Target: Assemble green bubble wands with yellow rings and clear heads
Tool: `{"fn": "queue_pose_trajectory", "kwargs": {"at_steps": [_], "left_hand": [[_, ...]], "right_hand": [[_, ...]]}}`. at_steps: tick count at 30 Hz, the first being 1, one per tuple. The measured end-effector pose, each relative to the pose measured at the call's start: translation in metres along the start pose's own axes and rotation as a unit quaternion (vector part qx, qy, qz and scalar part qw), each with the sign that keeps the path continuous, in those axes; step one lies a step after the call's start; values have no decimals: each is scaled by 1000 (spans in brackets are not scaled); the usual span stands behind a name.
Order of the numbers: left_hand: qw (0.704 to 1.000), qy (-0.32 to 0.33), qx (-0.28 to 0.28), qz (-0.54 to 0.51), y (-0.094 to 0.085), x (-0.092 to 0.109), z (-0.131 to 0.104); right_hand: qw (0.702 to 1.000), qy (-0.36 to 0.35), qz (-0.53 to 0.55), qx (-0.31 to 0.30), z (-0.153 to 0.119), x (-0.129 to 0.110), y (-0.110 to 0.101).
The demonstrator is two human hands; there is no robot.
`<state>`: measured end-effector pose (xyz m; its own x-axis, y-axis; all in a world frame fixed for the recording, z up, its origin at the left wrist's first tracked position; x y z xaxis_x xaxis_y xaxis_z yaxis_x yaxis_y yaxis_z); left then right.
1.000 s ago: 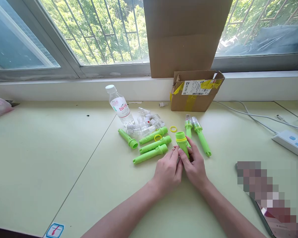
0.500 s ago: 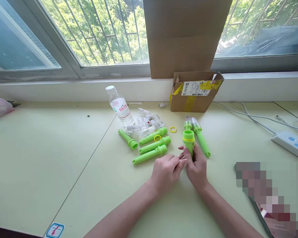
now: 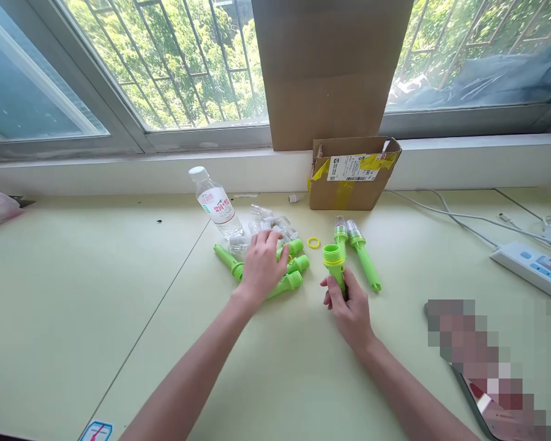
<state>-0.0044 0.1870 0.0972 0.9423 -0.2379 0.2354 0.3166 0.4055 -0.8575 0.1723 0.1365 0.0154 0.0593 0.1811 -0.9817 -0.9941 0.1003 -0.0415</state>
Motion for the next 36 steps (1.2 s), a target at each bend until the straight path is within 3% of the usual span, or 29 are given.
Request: {"fn": "queue_pose_trajectory", "kwargs": {"at_steps": [7,12,16,23,32,36], "left_hand": [[985,-40,-129,104,32,-40,37],[975,-20,-192,115,57,-35,51],[967,-22,-222,122,68,-30,59],[966,-12,-215,142,71,-20,61],[965,100,-207,129,77,11,61],[976,92,-166,108,67,11,67]], "right_hand": [[1000,2,1,-7,1,1,2],[1000,1,-3,-9,1,0,2],[1000,6,-8,-10,0,1,1],[1000,4,-15,-9,1,0,2],[1000,0,-16,-6,1,1,1],[1000,2,-13,-7,1,0,1]]}}
Point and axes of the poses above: each hand's wrist, its own z-axis towards the middle knuckle, its own y-axis out of the palm, x = y × z, the point moved 10 cm from there along z, towards the middle knuckle, and after that the axes turned 4 degrees about z, right-handed, at the moved point
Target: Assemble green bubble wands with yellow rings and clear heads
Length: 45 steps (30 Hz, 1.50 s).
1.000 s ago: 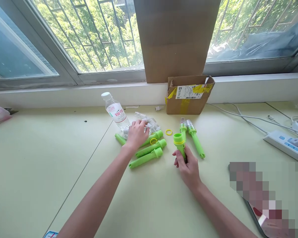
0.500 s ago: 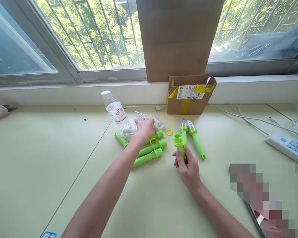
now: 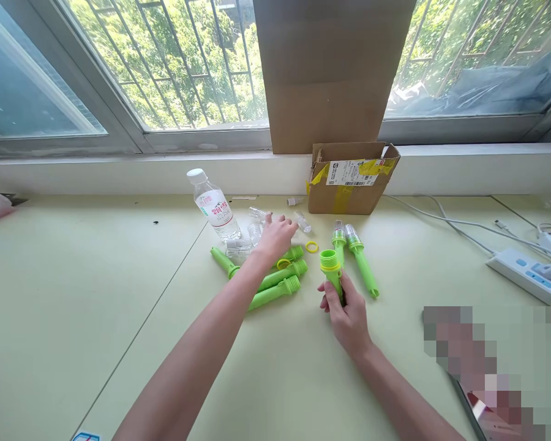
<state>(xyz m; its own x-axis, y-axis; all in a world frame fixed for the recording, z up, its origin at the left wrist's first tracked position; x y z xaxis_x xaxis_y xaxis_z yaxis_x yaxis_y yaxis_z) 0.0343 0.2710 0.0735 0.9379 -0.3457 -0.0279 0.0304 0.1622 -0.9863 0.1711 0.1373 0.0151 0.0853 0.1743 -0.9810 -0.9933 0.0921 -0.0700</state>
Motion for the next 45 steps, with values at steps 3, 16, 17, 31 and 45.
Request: {"fn": "queue_pose_trajectory", "kwargs": {"at_steps": [3,16,17,31,45], "left_hand": [[997,-47,55,-30,-20,-9,-2],[835,-13,34,-549,-64,34,-45],[836,-8,27,-548,-64,35,-46],[832,2,-17,-554,-39,28,-22],[987,-85,-84,-112,40,33,43]], "right_hand": [[1000,4,-2,-3,0,1,1],[1000,9,-12,0,1,6,0],[1000,8,-14,-1,0,5,0],[998,-2,-64,20,2,-1,-6],[999,17,-31,27,3,6,-7]]}}
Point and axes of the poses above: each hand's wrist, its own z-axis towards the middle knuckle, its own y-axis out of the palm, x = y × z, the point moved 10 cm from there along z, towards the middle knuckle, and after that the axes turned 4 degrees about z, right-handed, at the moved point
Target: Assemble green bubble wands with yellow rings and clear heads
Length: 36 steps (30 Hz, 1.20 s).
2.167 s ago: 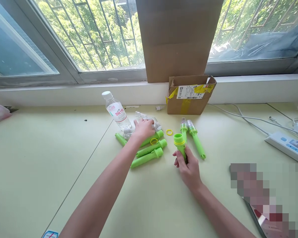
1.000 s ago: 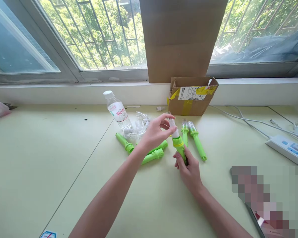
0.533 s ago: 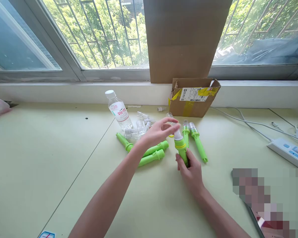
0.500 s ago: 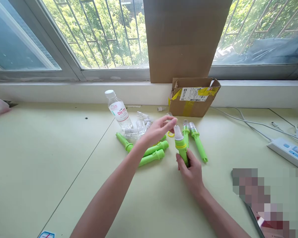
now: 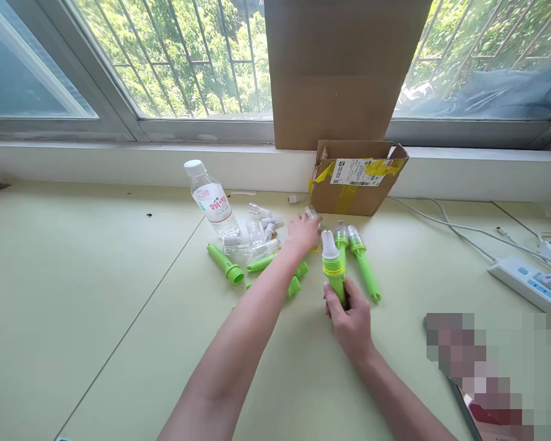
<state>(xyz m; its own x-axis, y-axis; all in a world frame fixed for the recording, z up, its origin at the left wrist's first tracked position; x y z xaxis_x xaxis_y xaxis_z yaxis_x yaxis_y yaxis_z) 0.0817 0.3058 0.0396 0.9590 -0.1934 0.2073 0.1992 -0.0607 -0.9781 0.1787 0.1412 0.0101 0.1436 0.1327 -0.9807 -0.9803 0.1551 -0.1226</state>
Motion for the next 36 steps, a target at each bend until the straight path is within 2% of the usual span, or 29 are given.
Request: {"fn": "queue_pose_trajectory", "kwargs": {"at_steps": [5,8,11,13,15,18,22,25,27,28,30,33,34,36], "left_hand": [[999,7,21,25,-7,-4,1],[998,12,59,12,-27,-9,-11],[994,19,103,-26,-57,-19,-32],[979,33,139,-144,-81,-27,-49],[960,46,145,-235,-98,-34,-66],[929,21,138,-344,-116,-48,-89],[890,0,162,-426,-141,-60,-113],[856,3,210,-472,-158,-67,-123],[848,2,216,-484,-159,-67,-124],[853,2,203,-481,-155,-63,-122],[881,8,137,-452,-139,-49,-117],[931,31,-31,-363,-100,-18,-113],[939,36,-63,-336,-90,-12,-113],[950,43,-62,-302,-86,-7,-113]], "right_hand": [[1000,-1,-2,-6,0,-1,2],[1000,-1,-5,-8,-1,-3,2],[1000,-1,-13,-6,-1,-3,1],[1000,-1,-20,-5,-1,-3,1],[1000,-3,-24,-3,-1,-2,0],[1000,-9,-27,-5,-1,-3,0],[999,-12,-35,-11,-2,-4,1],[999,-21,-47,-15,-3,-6,3],[998,-34,-54,-20,-4,-8,4],[997,-42,-58,-21,-4,-9,5],[996,-58,-68,-21,-5,-11,5],[994,-68,-79,-33,-6,-12,7],[994,-66,-80,-38,-6,-11,8],[995,-59,-78,-35,-6,-8,7]]}}
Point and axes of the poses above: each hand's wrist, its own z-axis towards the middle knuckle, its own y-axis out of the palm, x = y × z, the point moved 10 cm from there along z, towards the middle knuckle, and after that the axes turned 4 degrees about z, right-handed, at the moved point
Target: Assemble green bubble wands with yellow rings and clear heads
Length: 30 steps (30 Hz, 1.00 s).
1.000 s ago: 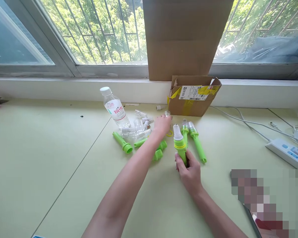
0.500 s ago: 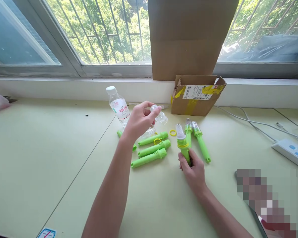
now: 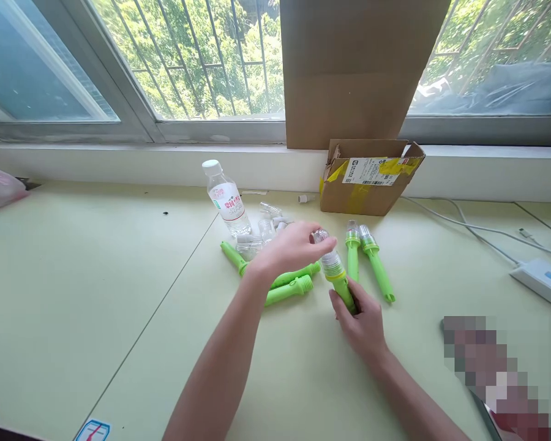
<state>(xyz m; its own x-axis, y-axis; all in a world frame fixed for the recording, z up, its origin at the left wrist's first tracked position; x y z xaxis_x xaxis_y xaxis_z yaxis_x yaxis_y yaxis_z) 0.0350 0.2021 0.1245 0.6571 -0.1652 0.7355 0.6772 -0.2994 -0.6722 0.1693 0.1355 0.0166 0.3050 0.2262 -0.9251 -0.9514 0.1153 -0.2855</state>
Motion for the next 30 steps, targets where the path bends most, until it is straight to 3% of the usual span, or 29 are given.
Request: {"fn": "queue_pose_trajectory", "kwargs": {"at_steps": [5,12,20,25,30], "left_hand": [[998,27,38,30,-8,3,1],[999,37,-9,4,-6,5,-2],[996,76,-5,-43,-12,4,-5],[997,74,3,-29,-11,7,-5],[997,71,21,-31,-11,9,-4]], "right_hand": [[999,17,29,36,-2,7,-3],[998,2,29,58,-5,0,-9],[999,0,27,24,-2,2,-4],[999,17,25,40,-4,6,-4],[1000,-10,11,27,-2,-5,-4]]}}
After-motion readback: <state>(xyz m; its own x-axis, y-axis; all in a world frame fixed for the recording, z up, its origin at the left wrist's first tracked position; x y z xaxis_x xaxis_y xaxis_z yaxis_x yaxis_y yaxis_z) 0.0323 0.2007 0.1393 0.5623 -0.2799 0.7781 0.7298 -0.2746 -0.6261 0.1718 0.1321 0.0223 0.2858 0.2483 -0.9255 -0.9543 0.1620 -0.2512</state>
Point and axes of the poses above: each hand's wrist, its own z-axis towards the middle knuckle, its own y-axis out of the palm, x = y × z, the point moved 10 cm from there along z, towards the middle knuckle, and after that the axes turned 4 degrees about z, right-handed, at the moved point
